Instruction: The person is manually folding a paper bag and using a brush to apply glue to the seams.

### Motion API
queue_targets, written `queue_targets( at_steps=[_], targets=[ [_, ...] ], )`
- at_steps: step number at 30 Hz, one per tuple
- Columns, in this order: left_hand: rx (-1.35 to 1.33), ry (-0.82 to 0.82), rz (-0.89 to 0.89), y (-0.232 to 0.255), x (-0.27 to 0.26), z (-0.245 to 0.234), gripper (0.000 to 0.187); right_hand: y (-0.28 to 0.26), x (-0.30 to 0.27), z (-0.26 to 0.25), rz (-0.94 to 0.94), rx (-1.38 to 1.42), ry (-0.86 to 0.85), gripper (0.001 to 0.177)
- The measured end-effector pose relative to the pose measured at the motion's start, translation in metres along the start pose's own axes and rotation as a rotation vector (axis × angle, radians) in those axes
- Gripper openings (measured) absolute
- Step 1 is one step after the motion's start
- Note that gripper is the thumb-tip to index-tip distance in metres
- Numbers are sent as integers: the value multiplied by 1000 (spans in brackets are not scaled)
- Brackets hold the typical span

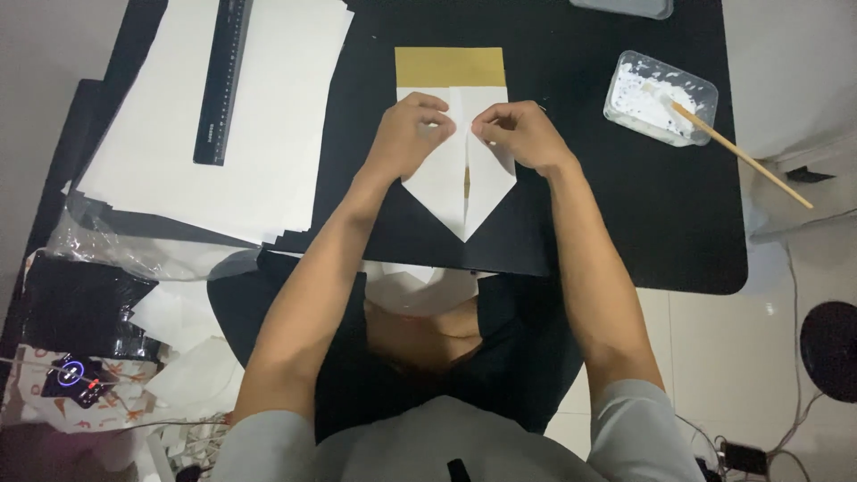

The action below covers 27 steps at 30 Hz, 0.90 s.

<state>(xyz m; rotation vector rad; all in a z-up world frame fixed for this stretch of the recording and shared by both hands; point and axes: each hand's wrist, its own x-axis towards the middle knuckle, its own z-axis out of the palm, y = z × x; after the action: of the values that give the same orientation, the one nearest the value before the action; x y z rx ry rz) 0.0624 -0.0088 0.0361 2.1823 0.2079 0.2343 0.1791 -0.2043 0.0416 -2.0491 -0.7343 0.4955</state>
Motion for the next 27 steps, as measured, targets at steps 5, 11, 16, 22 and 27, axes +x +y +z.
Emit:
queue_targets(
  at_steps=[5,11,16,22,27],
  targets=[
    [-77,3,-28,0,8,6,9,2,-1,5,-4,64,21,10],
    [-56,83,92,-11,10,16,12,-1,-6,7,-80,72,38,10],
    [-35,162,202,-13,11,20,16,0,-5,11,-180,4,78,9],
    [-123,202,215,-4,9,15,12,1,-5,12,-229,15,127,9],
    [-134,56,103,-8,14,9,31,1,-4,11,-247,-49,120,8]
  ],
)
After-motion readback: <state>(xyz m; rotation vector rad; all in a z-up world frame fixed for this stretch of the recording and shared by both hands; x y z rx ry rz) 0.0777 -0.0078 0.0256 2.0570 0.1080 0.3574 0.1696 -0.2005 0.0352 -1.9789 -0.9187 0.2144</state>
